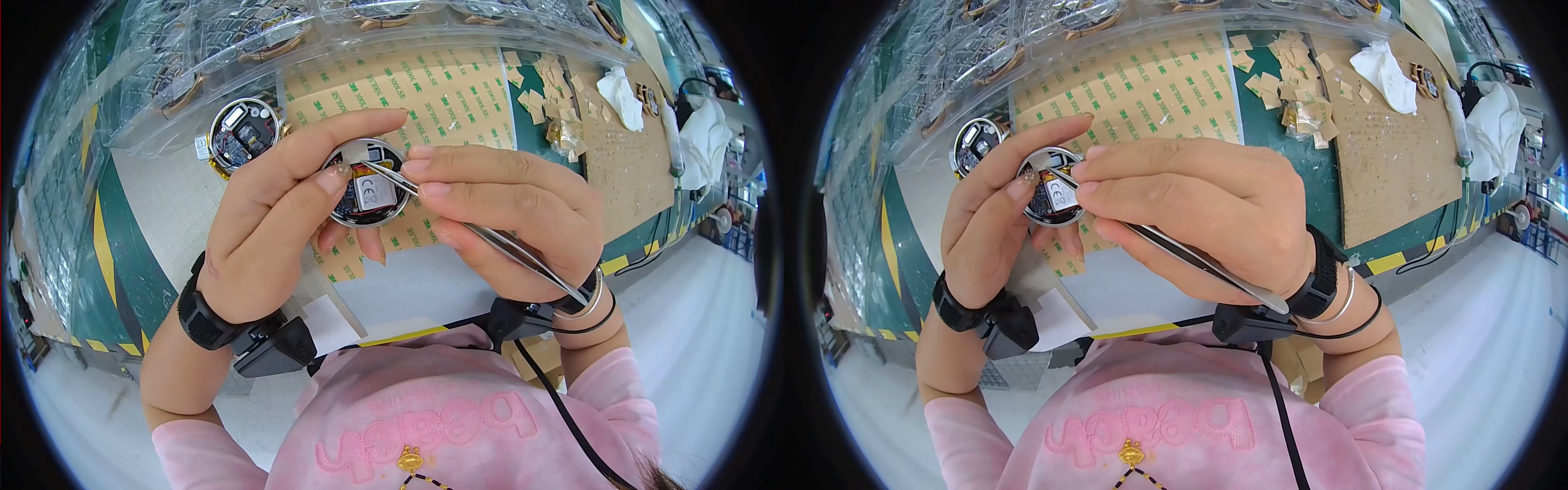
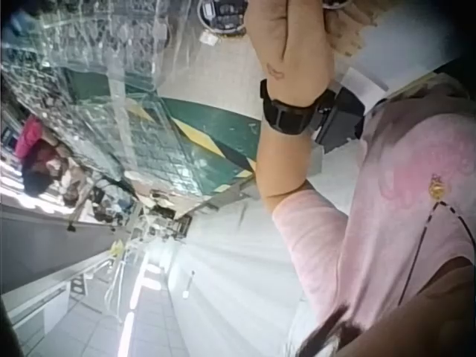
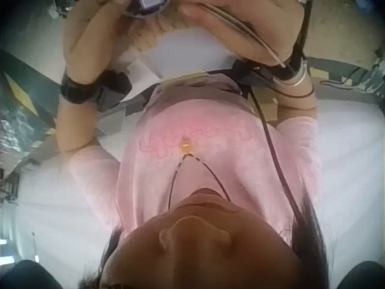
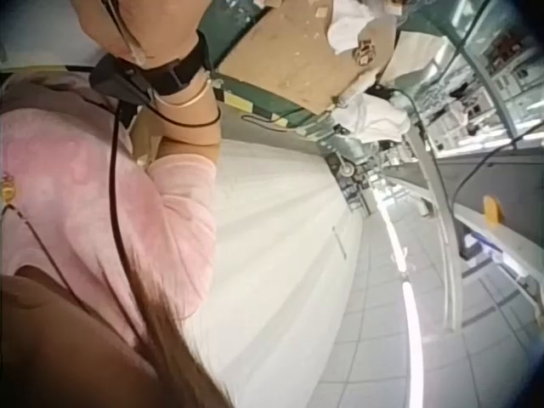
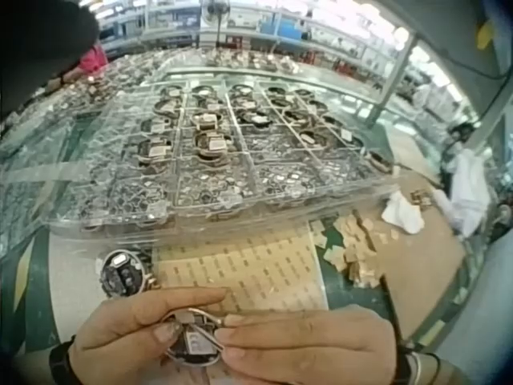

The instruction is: The person picks up a watch component, places a battery inside the casing, and uses tweezers to tuck the wires into the assembly. They then peel a small adhesive strip from a sheet, apply it over the battery, and press it down with the tweezers before setting the watch aside.

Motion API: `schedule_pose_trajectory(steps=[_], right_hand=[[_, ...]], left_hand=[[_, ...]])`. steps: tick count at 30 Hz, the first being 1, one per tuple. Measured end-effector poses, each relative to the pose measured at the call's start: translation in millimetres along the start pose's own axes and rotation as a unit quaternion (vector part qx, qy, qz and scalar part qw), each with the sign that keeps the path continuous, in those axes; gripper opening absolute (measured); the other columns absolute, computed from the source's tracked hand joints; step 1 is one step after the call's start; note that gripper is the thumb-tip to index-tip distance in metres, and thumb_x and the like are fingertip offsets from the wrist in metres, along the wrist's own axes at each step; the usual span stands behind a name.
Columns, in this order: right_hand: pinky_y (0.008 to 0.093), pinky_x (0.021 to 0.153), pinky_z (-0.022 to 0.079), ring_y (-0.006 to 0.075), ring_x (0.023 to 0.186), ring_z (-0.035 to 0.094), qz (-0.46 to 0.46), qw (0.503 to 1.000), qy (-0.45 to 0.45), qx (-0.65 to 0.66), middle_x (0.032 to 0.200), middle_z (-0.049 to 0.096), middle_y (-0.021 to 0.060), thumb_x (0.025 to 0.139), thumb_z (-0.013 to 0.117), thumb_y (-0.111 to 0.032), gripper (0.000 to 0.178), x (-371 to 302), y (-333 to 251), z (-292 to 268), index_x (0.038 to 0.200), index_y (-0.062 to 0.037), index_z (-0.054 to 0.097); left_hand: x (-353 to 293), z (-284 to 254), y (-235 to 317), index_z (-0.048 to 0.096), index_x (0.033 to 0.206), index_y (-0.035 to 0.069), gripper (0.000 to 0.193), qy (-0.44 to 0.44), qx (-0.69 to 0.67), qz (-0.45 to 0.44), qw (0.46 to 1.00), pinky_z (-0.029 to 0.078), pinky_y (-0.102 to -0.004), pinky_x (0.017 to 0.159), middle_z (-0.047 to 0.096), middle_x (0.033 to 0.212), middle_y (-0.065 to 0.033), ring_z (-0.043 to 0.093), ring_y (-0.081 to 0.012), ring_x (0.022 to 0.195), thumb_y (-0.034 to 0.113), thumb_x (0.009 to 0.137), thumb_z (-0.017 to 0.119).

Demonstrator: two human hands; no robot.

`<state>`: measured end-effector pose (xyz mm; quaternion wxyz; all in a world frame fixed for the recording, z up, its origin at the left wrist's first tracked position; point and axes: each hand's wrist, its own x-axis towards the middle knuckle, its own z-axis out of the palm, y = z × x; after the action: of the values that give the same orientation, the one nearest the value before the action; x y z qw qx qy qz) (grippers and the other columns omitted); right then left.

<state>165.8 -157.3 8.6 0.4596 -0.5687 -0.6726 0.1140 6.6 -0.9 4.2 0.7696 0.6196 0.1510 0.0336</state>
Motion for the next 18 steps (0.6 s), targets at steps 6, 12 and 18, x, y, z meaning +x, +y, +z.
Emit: schedule_pose_trajectory(steps=[6,12,18], right_hand=[[0.0377,0.084,0.054,0.0323,0.095,0.066,-0.011,1.0,0.007,0.001,0.104,0.065,0.0227,0.076,0.067,0.005,0.025,-0.5,0.5,1.5,0.1,0.0035,0.062],[0.0377,0.084,0.054,0.0322,0.095,0.067,-0.015,1.0,0.002,-0.009,0.104,0.065,0.023,0.076,0.067,0.005,0.025,-0.1,-0.1,1.3,0.1,0.0038,0.062],[0.0339,0.078,0.055,0.0302,0.093,0.067,0.001,1.0,0.019,0.0,0.103,0.066,0.0219,0.076,0.067,0.004,0.025,0.1,-2.9,2.3,0.1,0.0031,0.063]], left_hand=[[0.3,0.0,-0.8,0.04,0.134,-0.007,0.046,0.0,0.004,-0.001,1.0,0.039,-0.0187,0.052,0.063,0.1,-0.0107,0.062,-0.0118,0.065,0.015,0.094,0.035],[0.3,-1.9,0.1,0.042,0.133,-0.007,0.045,-0.006,0.01,-0.001,1.0,0.04,-0.0184,0.052,0.063,0.099,-0.0103,0.061,-0.0119,0.065,0.015,0.094,0.035],[0.2,-1.4,0.7,0.045,0.131,-0.006,0.043,0.001,0.018,-0.003,1.0,0.04,-0.0181,0.052,0.062,0.1,-0.0098,0.061,-0.0118,0.064,0.014,0.094,0.034]])
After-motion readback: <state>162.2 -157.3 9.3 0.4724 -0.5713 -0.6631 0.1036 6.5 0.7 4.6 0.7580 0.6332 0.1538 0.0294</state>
